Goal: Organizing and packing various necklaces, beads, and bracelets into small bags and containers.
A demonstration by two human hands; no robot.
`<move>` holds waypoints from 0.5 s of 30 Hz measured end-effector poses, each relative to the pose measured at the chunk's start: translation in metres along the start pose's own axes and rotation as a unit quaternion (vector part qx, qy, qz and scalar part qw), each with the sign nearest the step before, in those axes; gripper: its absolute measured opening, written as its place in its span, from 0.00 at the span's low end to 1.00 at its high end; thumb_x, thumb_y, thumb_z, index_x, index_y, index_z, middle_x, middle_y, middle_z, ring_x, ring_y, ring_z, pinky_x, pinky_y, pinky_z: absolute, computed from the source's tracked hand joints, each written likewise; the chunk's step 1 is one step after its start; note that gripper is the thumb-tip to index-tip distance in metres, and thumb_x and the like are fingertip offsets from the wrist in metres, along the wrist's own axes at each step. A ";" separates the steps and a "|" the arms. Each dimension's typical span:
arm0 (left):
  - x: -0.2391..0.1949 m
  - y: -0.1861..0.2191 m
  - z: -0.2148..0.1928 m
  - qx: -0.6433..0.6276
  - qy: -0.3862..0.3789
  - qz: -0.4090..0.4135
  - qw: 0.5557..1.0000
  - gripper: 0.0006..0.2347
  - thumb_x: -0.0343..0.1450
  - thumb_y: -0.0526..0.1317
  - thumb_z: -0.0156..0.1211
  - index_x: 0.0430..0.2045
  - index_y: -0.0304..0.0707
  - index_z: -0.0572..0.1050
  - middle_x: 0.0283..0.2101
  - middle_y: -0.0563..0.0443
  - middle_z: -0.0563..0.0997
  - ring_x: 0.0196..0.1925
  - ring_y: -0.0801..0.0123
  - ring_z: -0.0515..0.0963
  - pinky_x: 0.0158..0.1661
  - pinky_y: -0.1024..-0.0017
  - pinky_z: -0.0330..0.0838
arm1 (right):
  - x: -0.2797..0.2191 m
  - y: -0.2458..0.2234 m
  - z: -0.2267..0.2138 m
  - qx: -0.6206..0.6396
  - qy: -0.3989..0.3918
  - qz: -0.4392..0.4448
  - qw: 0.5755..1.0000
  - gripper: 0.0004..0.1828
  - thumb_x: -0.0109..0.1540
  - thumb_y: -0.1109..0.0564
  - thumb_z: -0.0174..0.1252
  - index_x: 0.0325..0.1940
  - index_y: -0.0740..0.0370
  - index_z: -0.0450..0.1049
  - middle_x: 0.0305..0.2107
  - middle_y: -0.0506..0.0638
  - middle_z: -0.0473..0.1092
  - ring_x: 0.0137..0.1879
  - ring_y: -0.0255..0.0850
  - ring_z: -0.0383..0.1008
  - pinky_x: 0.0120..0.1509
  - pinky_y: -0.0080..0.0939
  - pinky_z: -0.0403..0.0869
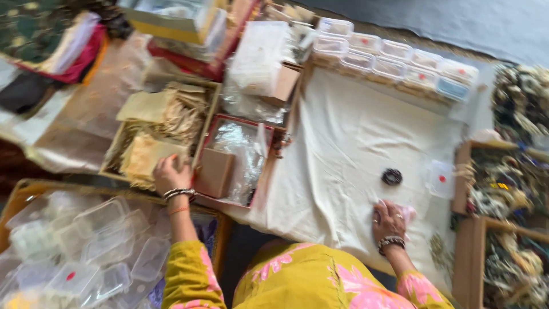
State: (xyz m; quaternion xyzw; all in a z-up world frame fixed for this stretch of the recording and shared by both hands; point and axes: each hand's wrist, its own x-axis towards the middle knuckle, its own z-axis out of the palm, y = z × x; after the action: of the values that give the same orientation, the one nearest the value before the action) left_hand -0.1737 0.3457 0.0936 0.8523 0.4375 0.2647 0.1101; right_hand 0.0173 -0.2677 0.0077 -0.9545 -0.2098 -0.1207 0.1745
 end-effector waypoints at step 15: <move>0.011 -0.046 0.017 -0.138 0.022 -0.094 0.986 0.08 0.68 0.41 0.68 0.37 0.41 0.85 0.44 0.44 0.84 0.46 0.57 0.83 0.48 0.63 0.74 | 0.001 -0.006 -0.006 -0.002 0.020 -0.006 1.000 0.09 0.62 0.55 0.58 0.46 0.50 0.75 0.56 0.52 0.72 0.64 0.53 0.71 0.69 0.54 0.67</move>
State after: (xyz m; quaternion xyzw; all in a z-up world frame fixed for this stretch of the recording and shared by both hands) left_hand -0.1902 0.3828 0.0640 0.7782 0.4769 0.3297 0.2412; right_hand 0.0148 -0.2641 0.0154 -0.9509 -0.2117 -0.1412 0.1762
